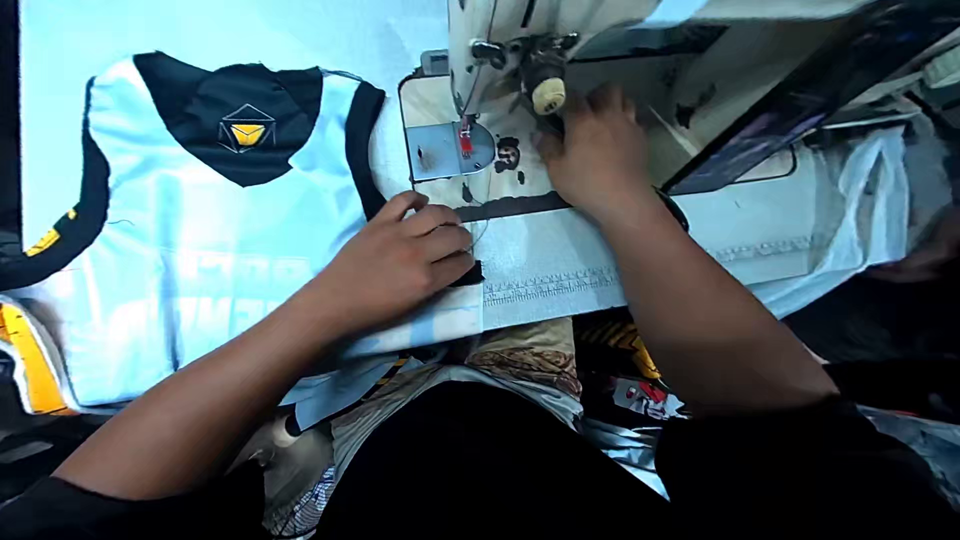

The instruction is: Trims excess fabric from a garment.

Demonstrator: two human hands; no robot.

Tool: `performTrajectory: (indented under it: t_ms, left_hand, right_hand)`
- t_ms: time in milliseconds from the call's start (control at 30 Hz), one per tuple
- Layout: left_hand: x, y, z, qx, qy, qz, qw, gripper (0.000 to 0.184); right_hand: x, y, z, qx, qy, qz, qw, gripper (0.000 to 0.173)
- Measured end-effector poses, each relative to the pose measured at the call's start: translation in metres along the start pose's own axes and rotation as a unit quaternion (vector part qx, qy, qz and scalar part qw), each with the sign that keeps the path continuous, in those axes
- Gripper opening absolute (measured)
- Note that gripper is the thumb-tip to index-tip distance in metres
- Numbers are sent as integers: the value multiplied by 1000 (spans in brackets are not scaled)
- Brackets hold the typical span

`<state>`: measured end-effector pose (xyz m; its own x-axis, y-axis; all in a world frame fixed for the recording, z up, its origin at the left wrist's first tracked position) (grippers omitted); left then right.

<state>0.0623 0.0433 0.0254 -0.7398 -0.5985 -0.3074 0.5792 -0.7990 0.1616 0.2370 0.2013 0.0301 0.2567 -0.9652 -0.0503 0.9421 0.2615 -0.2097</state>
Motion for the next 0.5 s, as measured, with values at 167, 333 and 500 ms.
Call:
performTrajectory:
  t_ms: [167, 333, 500]
  left_hand:
    - [10, -14, -13, 23, -52, 23, 998, 40]
    - [10, -30, -22, 6, -81, 102, 991, 55]
    - [5, -37, -24, -8, -104, 137, 985, 71]
  right_hand:
    - [40, -18, 2, 14, 37, 110, 993, 34]
    - [116, -45, 26, 1, 10, 230, 973, 33]
    - [112, -58, 2, 85, -75, 292, 950, 29]
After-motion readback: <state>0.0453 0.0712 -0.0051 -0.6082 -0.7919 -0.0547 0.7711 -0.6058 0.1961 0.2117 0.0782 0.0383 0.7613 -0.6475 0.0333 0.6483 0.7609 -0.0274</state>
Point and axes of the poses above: each hand's wrist, its own x-axis away from the middle knuckle, its own z-axis out of the back of the hand, y = z × x, the point moved 8 cm from there along -x, towards the middle knuckle, and after that the axes turned 4 degrees about z, right-handed, at the moved point
